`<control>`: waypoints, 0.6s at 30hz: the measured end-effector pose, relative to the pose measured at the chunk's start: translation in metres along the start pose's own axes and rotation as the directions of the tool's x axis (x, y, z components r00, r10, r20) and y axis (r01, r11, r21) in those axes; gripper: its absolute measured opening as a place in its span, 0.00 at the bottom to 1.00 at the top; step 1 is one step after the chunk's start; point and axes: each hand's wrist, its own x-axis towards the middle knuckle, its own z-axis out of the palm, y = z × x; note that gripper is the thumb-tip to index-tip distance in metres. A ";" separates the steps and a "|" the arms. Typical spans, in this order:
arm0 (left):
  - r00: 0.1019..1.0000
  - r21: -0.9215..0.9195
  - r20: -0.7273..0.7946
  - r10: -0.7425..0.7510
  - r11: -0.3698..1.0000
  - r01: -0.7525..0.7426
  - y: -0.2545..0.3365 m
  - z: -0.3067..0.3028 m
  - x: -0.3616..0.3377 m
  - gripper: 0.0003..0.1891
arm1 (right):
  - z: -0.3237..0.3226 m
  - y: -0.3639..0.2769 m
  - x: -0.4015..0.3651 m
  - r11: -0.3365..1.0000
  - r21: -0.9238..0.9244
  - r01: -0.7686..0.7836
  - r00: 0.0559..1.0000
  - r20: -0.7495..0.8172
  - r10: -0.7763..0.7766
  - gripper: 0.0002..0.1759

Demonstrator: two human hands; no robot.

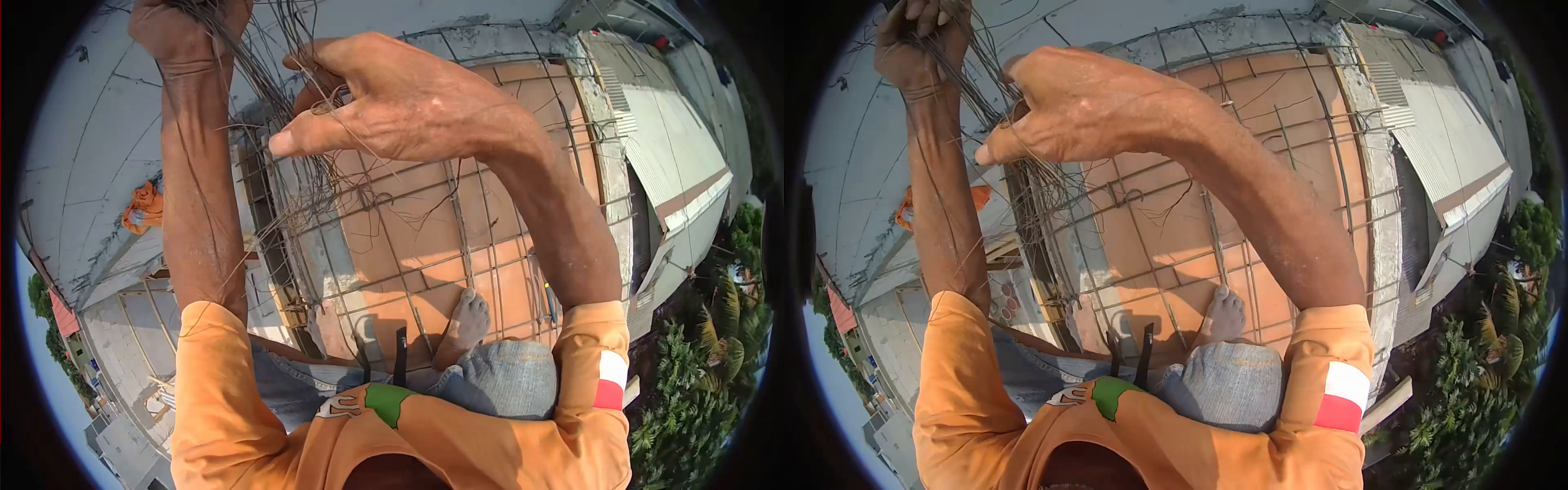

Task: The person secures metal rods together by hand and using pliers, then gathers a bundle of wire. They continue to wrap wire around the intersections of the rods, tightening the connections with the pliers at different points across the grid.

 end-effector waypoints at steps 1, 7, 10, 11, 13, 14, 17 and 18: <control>0.999 -0.021 0.034 -0.009 1.000 0.009 -0.004 0.003 -0.005 0.04 | 0.007 -0.004 0.003 1.000 0.003 0.008 0.999 -0.041 -0.008 0.30; 0.995 -0.030 0.056 0.080 0.996 -0.078 -0.003 0.022 -0.010 0.09 | 0.035 -0.017 0.009 0.981 -0.149 0.123 0.940 -0.300 -0.164 0.15; 0.997 -0.051 0.052 0.056 0.997 -0.054 0.003 0.043 -0.007 0.08 | 0.008 -0.037 0.001 0.983 -0.167 0.081 0.939 -0.317 -0.132 0.07; 0.985 -0.099 0.166 -0.036 0.994 0.053 0.016 0.031 0.001 0.10 | -0.003 -0.040 0.000 0.972 -0.232 0.037 0.939 -0.325 -0.113 0.07; 0.986 -0.099 0.162 -0.021 0.994 0.038 0.022 0.037 0.013 0.11 | -0.030 -0.053 -0.004 0.937 -0.349 -0.033 0.952 -0.295 -0.077 0.09; 0.988 -0.098 0.152 0.001 0.995 0.014 0.026 0.042 0.020 0.12 | -0.041 -0.046 0.002 0.900 -0.437 0.009 0.921 -0.348 -0.178 0.09; 0.997 0.064 0.016 0.079 0.995 -0.080 0.005 0.091 0.036 0.16 | -0.088 -0.106 -0.014 0.756 -0.609 -0.242 0.965 -0.231 0.123 0.13; 0.947 0.275 -0.187 0.261 0.939 -0.205 -0.004 0.104 0.040 0.16 | -0.106 -0.110 -0.016 0.735 -0.650 -0.192 0.965 -0.260 0.023 0.13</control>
